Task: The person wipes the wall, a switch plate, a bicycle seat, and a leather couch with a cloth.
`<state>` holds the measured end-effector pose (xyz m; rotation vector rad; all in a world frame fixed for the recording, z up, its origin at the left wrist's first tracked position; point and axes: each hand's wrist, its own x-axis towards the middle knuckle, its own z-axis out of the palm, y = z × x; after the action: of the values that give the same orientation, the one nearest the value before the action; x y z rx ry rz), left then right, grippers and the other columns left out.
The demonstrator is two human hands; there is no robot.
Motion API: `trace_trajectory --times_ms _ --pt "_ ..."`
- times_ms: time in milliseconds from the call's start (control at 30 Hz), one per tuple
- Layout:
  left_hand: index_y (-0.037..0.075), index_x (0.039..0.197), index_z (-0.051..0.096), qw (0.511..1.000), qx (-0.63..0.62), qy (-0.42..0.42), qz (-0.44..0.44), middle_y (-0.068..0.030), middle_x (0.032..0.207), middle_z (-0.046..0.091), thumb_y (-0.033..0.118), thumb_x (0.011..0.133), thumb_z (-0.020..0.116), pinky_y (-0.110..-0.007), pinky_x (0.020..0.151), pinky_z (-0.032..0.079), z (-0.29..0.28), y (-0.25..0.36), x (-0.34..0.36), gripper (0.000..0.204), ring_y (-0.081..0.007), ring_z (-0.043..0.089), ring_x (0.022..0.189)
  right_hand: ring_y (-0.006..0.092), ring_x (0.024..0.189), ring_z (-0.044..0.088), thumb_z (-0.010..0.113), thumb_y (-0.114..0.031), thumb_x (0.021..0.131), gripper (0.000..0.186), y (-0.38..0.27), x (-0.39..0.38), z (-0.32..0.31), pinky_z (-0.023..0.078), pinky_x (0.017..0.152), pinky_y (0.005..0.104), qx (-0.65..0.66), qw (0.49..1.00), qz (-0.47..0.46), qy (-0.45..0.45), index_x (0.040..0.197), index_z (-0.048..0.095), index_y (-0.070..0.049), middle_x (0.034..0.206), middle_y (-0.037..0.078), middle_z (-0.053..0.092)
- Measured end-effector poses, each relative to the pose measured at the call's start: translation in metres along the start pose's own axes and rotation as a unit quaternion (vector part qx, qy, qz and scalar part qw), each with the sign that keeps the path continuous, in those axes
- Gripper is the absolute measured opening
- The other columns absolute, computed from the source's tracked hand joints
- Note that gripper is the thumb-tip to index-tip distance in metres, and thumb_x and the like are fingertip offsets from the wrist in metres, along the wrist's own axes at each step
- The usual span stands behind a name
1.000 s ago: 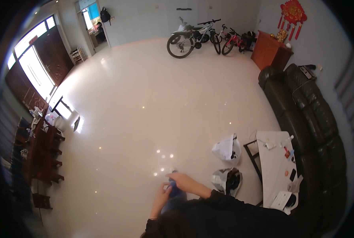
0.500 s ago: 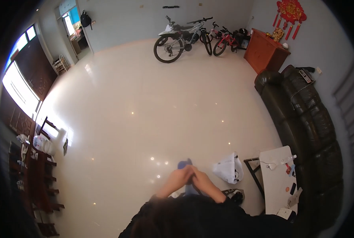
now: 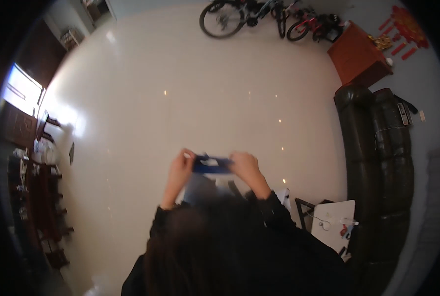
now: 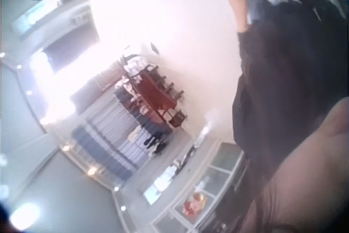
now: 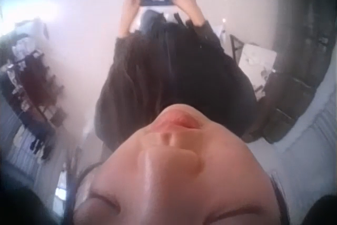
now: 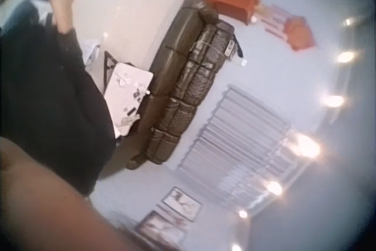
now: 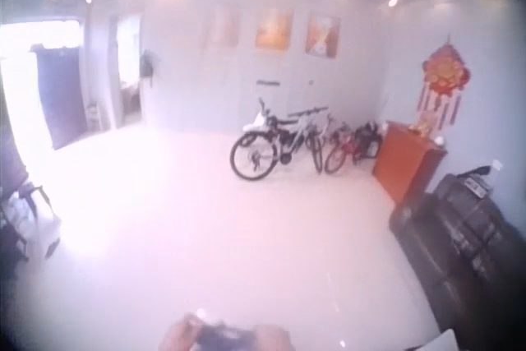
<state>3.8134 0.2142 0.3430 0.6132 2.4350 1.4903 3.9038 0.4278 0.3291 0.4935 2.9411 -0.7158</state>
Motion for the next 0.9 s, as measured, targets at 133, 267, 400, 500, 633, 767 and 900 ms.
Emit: trace_trajectory --times_ms 133,267,400,500,633,767,900 --pt "0.004 0.089 0.053 0.993 -0.055 0.028 -0.100 -0.0031 0.053 0.046 0.014 0.093 0.051 -0.028 0.047 0.035 -0.013 -0.012 0.080 0.010 -0.0114 0.044 0.048 0.0306 0.074 0.063 0.069 -0.031 0.072 0.022 0.000 0.090 -0.026 0.049 0.065 0.0405 0.068 0.996 0.023 -0.053 0.082 0.066 -0.012 0.074 0.012 0.064" --pt "0.004 0.088 0.053 0.977 -0.115 0.008 -0.182 0.0016 0.054 0.046 0.015 0.094 0.051 -0.025 0.047 0.035 -0.007 -0.041 0.161 0.013 -0.0068 0.043 0.049 0.0283 0.071 0.062 0.069 -0.028 0.072 0.020 0.019 0.186 -0.013 0.048 0.063 0.0386 0.068 0.991 0.038 -0.108 0.083 0.065 -0.011 0.069 0.010 0.064" --pt "0.004 0.092 0.051 0.976 -0.165 -0.007 -0.144 -0.0018 0.061 0.051 0.015 0.095 0.050 -0.024 0.053 0.041 -0.006 -0.098 0.257 0.011 -0.0089 0.049 0.055 0.0321 0.075 0.063 0.070 -0.023 0.072 0.018 0.025 0.294 -0.024 0.049 0.067 0.0391 0.068 0.988 0.024 -0.136 0.084 0.065 -0.011 0.073 0.012 0.065" --pt "0.006 0.094 0.051 0.946 -0.254 -0.054 -0.194 -0.0030 0.070 0.054 0.014 0.096 0.049 -0.025 0.063 0.049 -0.006 -0.071 0.354 0.008 -0.0097 0.054 0.067 0.0261 0.066 0.061 0.069 -0.017 0.071 0.018 0.025 0.381 -0.076 0.046 0.059 0.0342 0.140 0.979 0.045 -0.138 0.086 0.064 -0.009 0.066 0.010 0.061" --pt "0.009 0.093 0.051 0.924 -0.303 -0.127 -0.194 0.0012 0.082 0.047 0.019 0.097 0.050 -0.028 0.076 0.053 -0.020 -0.045 0.484 0.010 -0.0063 0.049 0.077 0.0156 0.062 0.059 0.070 -0.011 0.073 0.017 0.050 0.477 -0.106 0.044 0.056 0.0280 0.274 0.949 0.084 -0.129 0.087 0.063 -0.007 0.060 0.006 0.058" --pt "0.011 0.090 0.052 0.906 -0.330 -0.192 -0.183 0.0043 0.081 0.043 0.019 0.094 0.054 -0.028 0.079 0.052 -0.021 -0.028 0.601 0.010 -0.0044 0.047 0.080 0.0076 0.072 0.058 0.065 -0.001 0.080 0.009 0.068 0.565 -0.124 0.044 0.062 0.0222 0.474 0.875 0.046 -0.093 0.088 0.062 -0.002 0.073 0.003 0.062" --pt "0.012 0.085 0.053 0.900 -0.326 -0.203 -0.206 0.0059 0.082 0.044 0.014 0.091 0.056 -0.027 0.079 0.052 -0.017 -0.036 0.708 0.007 -0.0033 0.047 0.080 0.0085 0.083 0.060 0.059 0.004 0.084 0.012 0.087 0.657 -0.138 0.047 0.072 0.0216 0.528 0.843 0.061 -0.084 0.095 0.063 0.000 0.090 0.005 0.066"
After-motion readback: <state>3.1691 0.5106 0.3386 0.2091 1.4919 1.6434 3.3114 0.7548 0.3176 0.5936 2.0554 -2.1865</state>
